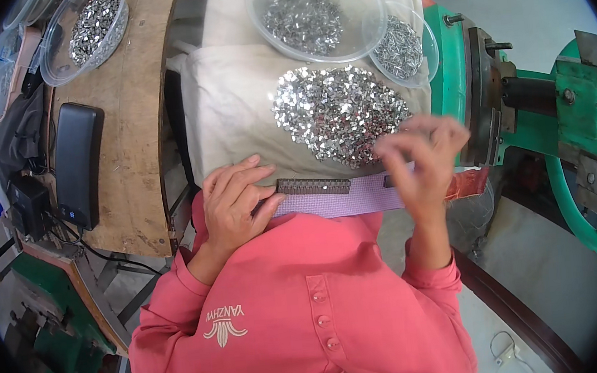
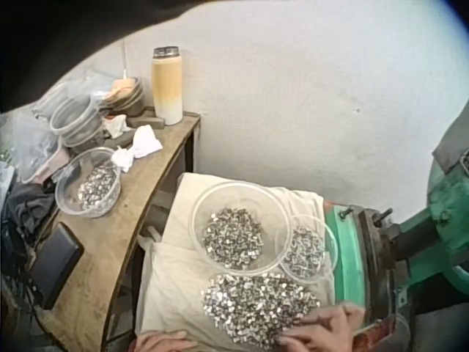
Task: The person sits at a workbench and manually places small, shiny metal pieces into a purple grid-like tray. They repeatedly pick up individual pieces from a pile on a white cloth and arrange them in the tray. The person also uses a green mechanical press to process the tray, operating a large wheel to lower a metal block onto the components.
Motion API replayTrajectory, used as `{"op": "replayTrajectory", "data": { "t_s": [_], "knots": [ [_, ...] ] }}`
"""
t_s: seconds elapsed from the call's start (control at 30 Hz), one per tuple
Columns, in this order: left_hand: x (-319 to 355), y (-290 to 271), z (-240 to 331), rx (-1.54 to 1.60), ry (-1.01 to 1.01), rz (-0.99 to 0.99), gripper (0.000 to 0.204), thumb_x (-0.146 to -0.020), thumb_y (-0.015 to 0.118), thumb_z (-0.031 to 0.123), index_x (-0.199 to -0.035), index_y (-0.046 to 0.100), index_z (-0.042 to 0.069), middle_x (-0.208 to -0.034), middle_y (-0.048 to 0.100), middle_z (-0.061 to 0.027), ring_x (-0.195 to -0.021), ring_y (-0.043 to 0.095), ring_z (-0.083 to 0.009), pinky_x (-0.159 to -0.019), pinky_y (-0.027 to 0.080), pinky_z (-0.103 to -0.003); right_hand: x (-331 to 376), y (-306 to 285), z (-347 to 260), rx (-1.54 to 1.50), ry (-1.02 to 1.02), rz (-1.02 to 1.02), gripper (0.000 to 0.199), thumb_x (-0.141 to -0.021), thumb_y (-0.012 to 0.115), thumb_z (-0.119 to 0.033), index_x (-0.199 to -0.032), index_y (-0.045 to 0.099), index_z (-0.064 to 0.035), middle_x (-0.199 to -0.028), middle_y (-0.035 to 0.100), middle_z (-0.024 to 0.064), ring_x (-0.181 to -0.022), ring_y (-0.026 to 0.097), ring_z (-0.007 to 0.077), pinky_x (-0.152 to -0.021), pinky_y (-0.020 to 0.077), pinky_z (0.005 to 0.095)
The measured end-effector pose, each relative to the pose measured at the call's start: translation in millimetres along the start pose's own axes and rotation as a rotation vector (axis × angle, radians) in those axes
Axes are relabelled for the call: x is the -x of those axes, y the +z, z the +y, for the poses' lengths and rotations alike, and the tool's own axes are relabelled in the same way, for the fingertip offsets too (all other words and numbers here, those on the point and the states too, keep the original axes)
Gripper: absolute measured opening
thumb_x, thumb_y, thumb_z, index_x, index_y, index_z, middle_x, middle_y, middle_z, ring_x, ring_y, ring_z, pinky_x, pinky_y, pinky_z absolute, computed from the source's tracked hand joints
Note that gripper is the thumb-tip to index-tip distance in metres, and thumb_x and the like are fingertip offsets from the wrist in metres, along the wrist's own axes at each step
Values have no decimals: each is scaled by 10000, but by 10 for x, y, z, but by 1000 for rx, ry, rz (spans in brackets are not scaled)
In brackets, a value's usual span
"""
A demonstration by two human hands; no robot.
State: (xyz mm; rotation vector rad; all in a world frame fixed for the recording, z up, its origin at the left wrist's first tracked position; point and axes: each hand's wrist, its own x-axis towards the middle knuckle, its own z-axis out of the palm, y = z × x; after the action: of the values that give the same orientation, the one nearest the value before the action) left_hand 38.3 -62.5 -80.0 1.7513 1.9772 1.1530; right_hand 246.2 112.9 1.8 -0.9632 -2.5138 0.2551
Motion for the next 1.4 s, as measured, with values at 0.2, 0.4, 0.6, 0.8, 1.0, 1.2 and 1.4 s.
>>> {"op": "replayTrajectory", "data": {
  "t_s": [0.2, 0.4, 0.6, 0.8, 1.0, 1.2, 1.4],
  "knots": [
    [-17, -4, -13, -3, 19, -7, 195, -709, 830, 194, -751, 649, 136, -1057, 703, 7, -1101, 642, -209, -940, 405, -379, 500, 190, -311, -172, 31, -112, 176, -678, 831, -173, -833, 751, -197, -932, 620, -27, -990, 437, 240, -877, 274, 381],
    [-13, 4, -23, -5, 18, -6, 195, -711, 829, 196, -752, 647, 139, -1067, 702, 7, -1106, 640, -209, -942, 404, -383, 530, 309, -383, -110, 12, -116, 158, -701, 829, -185, -834, 745, -199, -995, 621, -54, -1016, 453, 230, -878, 267, 375],
    [-8, -10, 6, 1, -3, -13, 199, -715, 826, 199, -750, 642, 132, -1072, 697, 6, -1111, 638, -206, -949, 407, -389, 513, 371, -425, 2, -39, -159, 137, -710, 818, -191, -810, 725, -206, -1019, 619, -81, -1058, 451, 211, -866, 267, 374],
    [-14, -11, 13, 2, -7, -16, 193, -720, 822, 195, -750, 641, 133, -1070, 694, 4, -1115, 635, -205, -952, 409, -394, 457, 295, -436, -18, -10, -184, 125, -722, 808, -194, -821, 733, -202, -1019, 619, -75, -1060, 441, 223, -877, 264, 396],
    [-12, -8, 12, 3, 0, -8, 189, -720, 821, 192, -748, 644, 135, -1067, 695, 3, -1114, 635, -208, -951, 410, -392, 436, 227, -264, -224, 187, -199, 121, -757, 791, -185, -874, 761, -181, -995, 623, -39, -1039, 431, 251, -909, 266, 418],
    [-13, -13, 6, -4, 5, -14, 193, -712, 824, 191, -744, 643, 132, -1068, 696, 4, -1109, 636, -209, -952, 408, -391, 371, 236, -287, -225, 213, -273, 111, -776, 783, -201, -881, 764, -171, -1011, 621, -28, -1055, 437, 264, -922, 273, 437],
    [-15, -14, 9, -11, 8, -15, 193, -711, 824, 191, -748, 644, 133, -1070, 696, 6, -1112, 635, -208, -957, 404, -392, 308, 273, -371, -174, 198, -325, 128, -759, 797, -235, -866, 764, -172, -1005, 604, -19, -1067, 446, 273, -916, 276, 441]
  ]
}}
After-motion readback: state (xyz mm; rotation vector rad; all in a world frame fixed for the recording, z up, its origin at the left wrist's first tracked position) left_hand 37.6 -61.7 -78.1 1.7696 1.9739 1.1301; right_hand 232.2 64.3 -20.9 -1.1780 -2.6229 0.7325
